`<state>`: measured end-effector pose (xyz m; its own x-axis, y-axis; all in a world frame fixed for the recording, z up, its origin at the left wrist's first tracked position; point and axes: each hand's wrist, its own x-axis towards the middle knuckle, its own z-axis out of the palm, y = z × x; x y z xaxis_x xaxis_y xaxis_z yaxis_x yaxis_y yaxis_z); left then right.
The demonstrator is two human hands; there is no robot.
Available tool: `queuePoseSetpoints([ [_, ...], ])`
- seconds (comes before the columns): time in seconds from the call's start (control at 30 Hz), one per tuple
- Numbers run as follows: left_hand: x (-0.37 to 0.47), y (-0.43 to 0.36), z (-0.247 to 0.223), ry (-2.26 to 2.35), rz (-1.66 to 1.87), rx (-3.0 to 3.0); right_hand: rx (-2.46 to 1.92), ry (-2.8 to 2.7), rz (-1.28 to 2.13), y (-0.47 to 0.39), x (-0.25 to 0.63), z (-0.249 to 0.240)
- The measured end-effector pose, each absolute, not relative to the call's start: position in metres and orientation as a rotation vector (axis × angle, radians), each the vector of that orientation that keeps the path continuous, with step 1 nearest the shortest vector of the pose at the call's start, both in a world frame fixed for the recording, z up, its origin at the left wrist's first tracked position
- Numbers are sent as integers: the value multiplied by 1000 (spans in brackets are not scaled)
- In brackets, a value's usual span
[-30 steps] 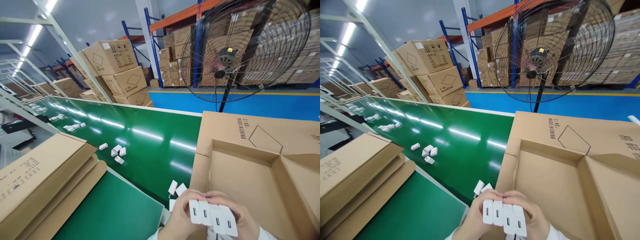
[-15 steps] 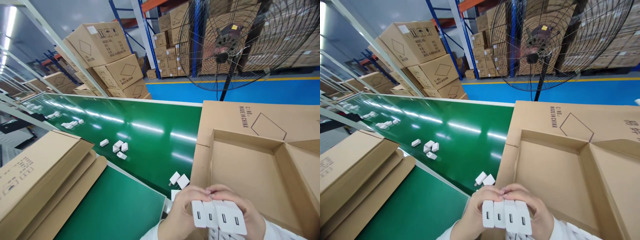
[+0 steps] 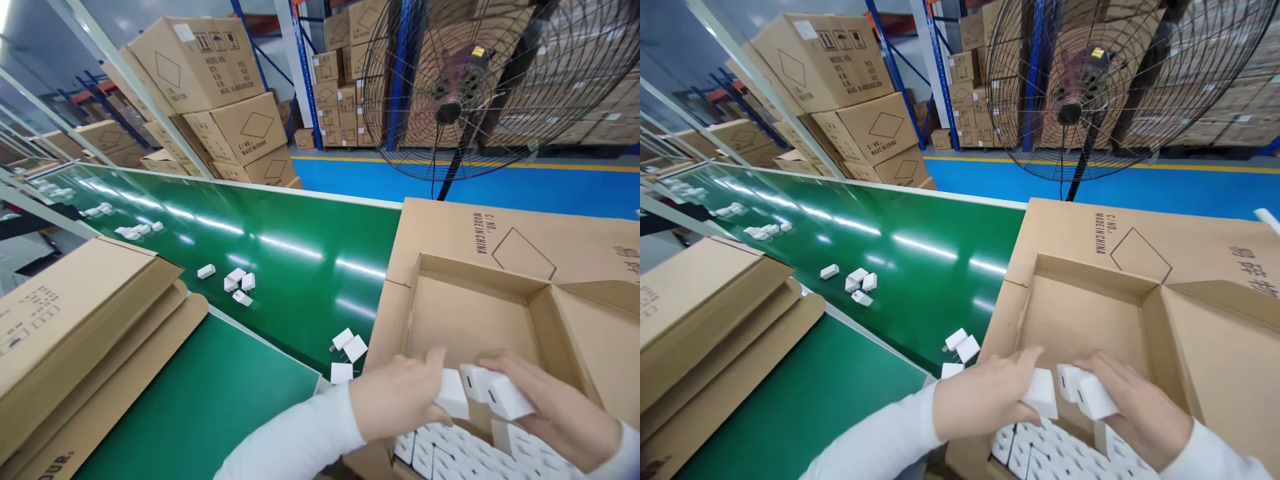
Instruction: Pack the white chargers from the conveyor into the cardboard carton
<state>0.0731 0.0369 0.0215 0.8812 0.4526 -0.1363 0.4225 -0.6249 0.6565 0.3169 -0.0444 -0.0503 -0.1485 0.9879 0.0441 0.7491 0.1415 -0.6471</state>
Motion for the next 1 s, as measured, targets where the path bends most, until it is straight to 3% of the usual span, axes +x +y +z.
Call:
queuePoseSetpoints([
  [0.2,142,40,18,758,-434,2544,-2023,-2453,497,-44,312,-74],
  [0.4,171,56,-25,509,-818,2161,-1906,-2451,825,-54,306,-66],
  [0.5,151,59,-31,527,-672,2210,-1864,-2375,856,-52,309,-64],
  [0.67,62,62,4,971,168,2460,-1768,-2288,620,-18,296,-44],
  [0.8,-6,51,-6,1522,-149,2445,-1531,-2485,341,17,245,-37],
  [0.9,-25,30,-39,1524,-322,2469,-1440,-2609,268,39,189,-52],
  [1.0,-24,15,-67,1531,-269,2527,-1356,-2691,247,59,141,-72],
])
